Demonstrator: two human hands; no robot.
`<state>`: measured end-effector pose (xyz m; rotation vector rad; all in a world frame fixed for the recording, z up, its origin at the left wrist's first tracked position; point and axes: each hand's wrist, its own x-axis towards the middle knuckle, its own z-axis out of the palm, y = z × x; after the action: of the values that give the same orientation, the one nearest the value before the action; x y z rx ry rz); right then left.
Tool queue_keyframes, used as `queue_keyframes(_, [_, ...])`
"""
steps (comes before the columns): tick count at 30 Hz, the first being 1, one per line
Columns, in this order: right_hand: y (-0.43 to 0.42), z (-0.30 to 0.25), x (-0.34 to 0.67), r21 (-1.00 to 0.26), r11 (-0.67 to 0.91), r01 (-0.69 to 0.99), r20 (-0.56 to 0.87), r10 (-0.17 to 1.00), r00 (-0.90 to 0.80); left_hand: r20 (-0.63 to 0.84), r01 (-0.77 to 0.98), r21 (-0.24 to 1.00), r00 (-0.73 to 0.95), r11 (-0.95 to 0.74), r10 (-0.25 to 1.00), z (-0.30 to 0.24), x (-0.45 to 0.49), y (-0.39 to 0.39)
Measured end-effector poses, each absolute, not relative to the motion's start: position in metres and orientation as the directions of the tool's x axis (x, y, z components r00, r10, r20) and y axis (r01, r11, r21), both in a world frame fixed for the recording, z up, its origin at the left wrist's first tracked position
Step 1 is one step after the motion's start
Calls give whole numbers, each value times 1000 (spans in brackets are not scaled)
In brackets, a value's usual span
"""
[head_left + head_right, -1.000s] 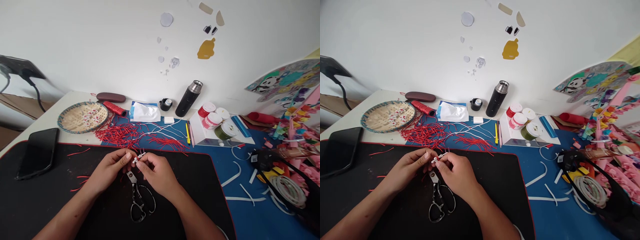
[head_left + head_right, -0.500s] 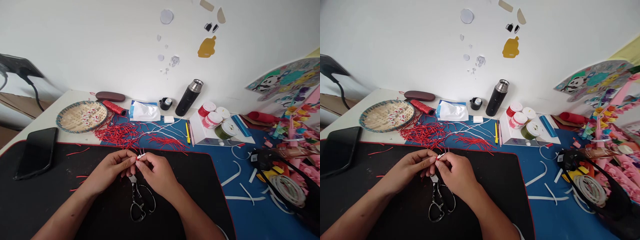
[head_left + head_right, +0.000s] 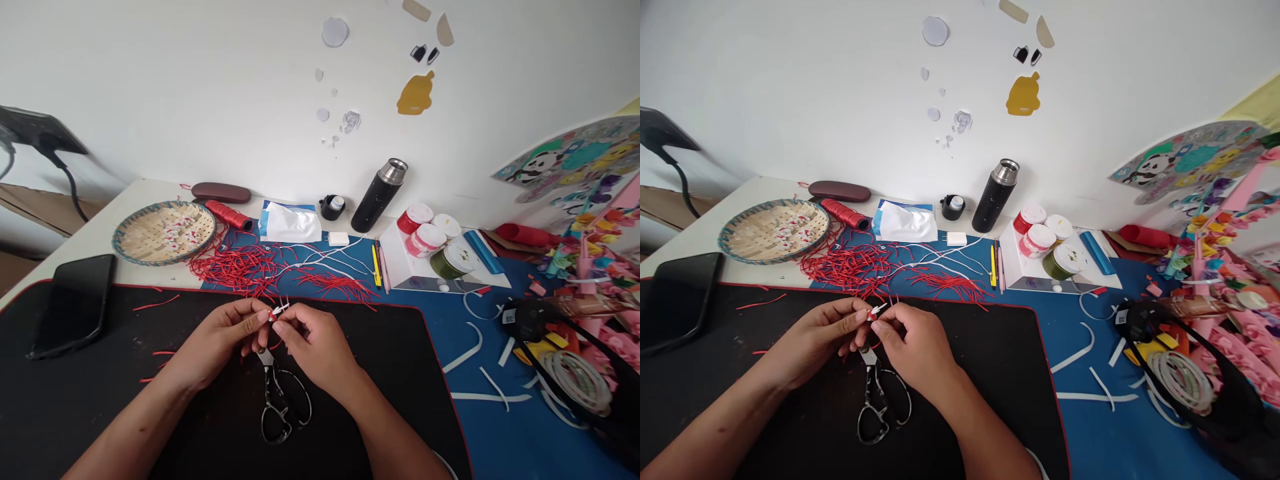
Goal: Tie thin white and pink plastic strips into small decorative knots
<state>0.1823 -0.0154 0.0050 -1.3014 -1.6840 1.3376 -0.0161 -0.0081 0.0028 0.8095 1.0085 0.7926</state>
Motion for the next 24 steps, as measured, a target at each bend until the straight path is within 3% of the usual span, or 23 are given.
queue_keyframes(11, [-14, 5, 184, -989, -64, 131, -98, 956, -276, -385, -3, 909, 377, 417, 843, 3, -17, -8])
queue_keyframes(24, [-14, 6, 184, -966, -16, 257, -90, 956, -280, -379, 108, 923, 428, 370, 820, 2, -19, -9])
